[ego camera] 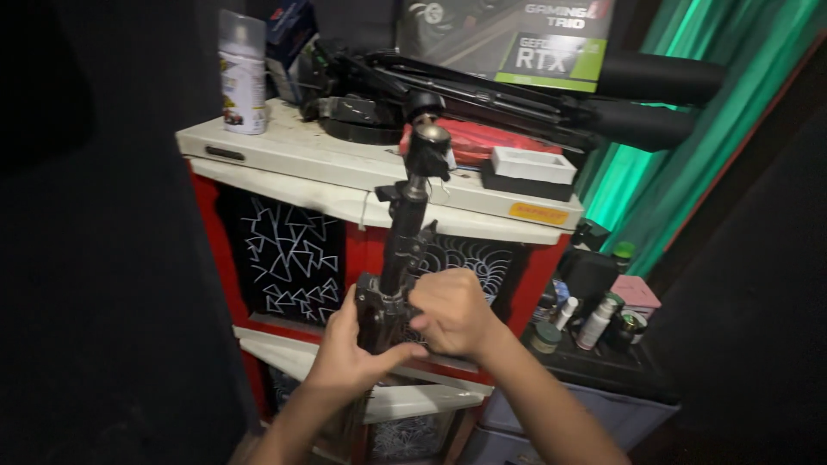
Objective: The person picks up a tripod from the floor and unfolds it by extending the legs and tightening the adjustment knobs.
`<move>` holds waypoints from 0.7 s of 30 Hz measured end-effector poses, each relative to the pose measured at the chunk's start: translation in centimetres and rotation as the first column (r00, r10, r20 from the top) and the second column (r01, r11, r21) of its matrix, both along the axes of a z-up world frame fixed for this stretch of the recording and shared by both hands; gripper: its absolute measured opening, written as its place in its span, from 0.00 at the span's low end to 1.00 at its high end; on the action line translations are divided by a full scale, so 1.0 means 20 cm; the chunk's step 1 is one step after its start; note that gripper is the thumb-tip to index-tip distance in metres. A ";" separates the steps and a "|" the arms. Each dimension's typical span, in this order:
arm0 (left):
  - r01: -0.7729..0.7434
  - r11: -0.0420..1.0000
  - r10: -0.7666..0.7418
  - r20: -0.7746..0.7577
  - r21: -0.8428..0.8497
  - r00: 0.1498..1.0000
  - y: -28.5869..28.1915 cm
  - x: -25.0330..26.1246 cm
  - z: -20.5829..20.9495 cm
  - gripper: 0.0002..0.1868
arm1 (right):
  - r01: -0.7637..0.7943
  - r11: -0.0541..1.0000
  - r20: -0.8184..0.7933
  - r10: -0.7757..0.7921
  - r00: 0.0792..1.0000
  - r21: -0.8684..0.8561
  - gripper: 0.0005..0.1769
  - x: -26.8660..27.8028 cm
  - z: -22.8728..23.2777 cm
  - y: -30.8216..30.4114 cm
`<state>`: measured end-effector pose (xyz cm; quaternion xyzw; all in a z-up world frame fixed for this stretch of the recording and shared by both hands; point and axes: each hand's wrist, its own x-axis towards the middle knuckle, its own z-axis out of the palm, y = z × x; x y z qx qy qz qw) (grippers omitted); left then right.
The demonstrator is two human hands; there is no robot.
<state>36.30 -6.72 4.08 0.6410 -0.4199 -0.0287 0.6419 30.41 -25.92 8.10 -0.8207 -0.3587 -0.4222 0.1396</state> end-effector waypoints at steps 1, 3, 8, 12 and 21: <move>0.013 0.999 -0.012 0.023 -0.044 1.000 -0.04 -0.01 0.00 0.38 | -0.044 0.993 -0.087 0.053 0.995 0.108 0.30 0.00 -0.02 -0.03; 0.043 0.991 -0.034 0.073 -0.130 0.997 -0.11 -0.03 0.01 0.39 | -0.103 0.939 -0.231 0.185 0.955 0.328 0.33 -0.04 -0.06 -0.05; 0.110 0.975 -0.096 0.079 -0.193 0.992 -0.31 -0.06 0.05 0.38 | 0.131 0.855 -0.513 0.173 0.841 0.502 0.31 -0.24 0.06 -0.13; 0.133 0.970 -0.120 0.073 -0.205 0.990 -0.47 -0.09 0.09 0.37 | 0.265 0.869 -0.576 0.028 0.817 0.418 0.26 -0.37 0.23 -0.23; 0.263 0.898 -0.233 0.124 -0.352 0.964 -0.85 -0.21 0.04 0.40 | 0.473 0.581 -0.737 0.390 0.553 0.662 0.39 -0.39 0.19 -0.62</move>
